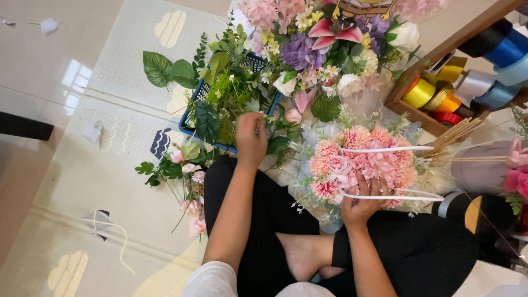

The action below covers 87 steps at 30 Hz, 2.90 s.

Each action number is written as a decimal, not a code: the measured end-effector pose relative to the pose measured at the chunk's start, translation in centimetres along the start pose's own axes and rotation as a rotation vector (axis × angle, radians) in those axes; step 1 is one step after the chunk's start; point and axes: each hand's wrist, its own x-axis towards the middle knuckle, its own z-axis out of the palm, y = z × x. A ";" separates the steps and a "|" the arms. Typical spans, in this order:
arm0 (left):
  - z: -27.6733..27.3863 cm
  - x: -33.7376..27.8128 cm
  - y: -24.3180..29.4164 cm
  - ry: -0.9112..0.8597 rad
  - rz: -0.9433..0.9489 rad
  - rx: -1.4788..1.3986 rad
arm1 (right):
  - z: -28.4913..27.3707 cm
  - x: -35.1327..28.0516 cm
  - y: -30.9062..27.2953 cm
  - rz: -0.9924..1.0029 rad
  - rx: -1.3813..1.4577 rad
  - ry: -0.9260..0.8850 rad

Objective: The person assembles a floral gift by picking artificial flowers and leaves from containers on the floor and inserting them into a pink carnation bouquet inside a white gift bag.

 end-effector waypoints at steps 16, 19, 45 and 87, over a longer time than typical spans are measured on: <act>7.2 -1.4 -0.3 -0.552 -0.243 0.392 | 0.5 -0.7 1.1 0.011 0.004 -0.038; 7.3 -0.9 -1.1 -0.433 -0.302 0.012 | -0.2 -0.5 1.3 -0.002 0.043 -0.071; 14.5 -2.7 -5.4 -0.650 -0.328 -0.436 | 0.0 -1.1 0.8 0.007 -0.001 -0.008; -0.8 1.1 -5.9 -0.140 -0.422 0.211 | 0.4 -1.4 1.5 0.020 0.014 0.010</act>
